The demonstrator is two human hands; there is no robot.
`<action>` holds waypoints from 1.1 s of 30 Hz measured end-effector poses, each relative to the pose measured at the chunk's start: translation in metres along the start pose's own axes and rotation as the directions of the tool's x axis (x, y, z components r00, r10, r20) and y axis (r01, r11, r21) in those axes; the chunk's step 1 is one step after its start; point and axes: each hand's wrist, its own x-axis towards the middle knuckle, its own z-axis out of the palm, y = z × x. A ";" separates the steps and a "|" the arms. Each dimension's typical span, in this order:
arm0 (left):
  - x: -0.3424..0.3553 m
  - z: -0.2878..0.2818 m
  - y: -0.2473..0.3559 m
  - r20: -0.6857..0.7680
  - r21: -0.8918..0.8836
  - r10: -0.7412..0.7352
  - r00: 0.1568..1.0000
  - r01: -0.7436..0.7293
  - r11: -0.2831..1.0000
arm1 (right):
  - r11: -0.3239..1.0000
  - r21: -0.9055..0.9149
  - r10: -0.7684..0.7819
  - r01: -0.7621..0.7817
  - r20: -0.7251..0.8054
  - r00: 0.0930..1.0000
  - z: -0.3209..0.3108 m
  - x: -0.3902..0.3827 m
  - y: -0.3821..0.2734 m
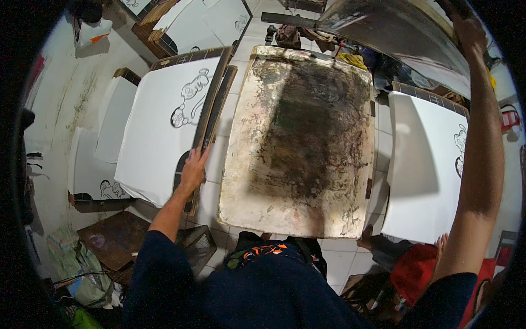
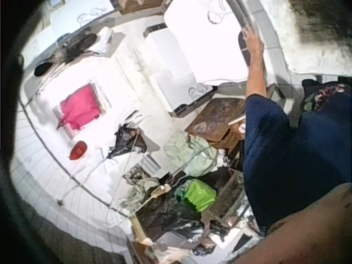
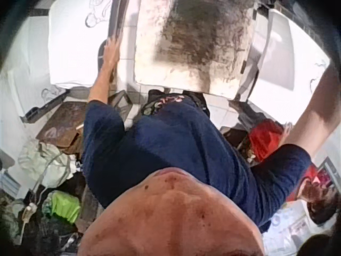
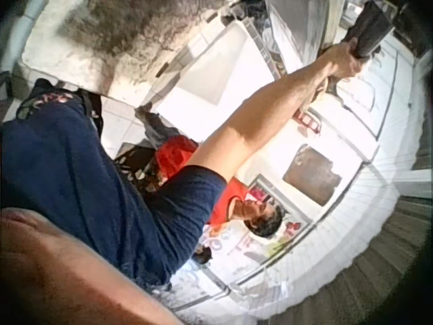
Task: The person performs screen printing on white fabric using a squeegee and a screen frame. They repeatedly pull ink across the screen, lift the frame to reveal a printed design, and place new fabric sheets under the screen to continue the process.
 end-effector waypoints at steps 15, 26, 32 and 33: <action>-0.034 -0.002 0.310 -0.389 -0.633 0.299 0.871 -0.489 0.601 | 0.998 0.028 0.055 -0.056 0.044 0.998 -0.035 -0.019 -0.051; -0.137 0.003 0.048 0.027 -0.597 -0.741 0.671 0.605 0.527 | 0.997 0.047 -0.060 0.061 -0.016 0.998 -0.023 -0.009 -0.051; -0.088 -0.007 0.100 -0.068 -0.583 -0.633 0.771 0.484 0.653 | 0.999 0.029 -0.027 0.027 0.013 1.000 -0.020 0.001 -0.056; -0.084 -0.007 0.107 -0.064 -0.598 -0.606 0.793 0.456 0.659 | 0.999 0.008 -0.031 0.031 0.004 1.000 -0.019 0.003 -0.058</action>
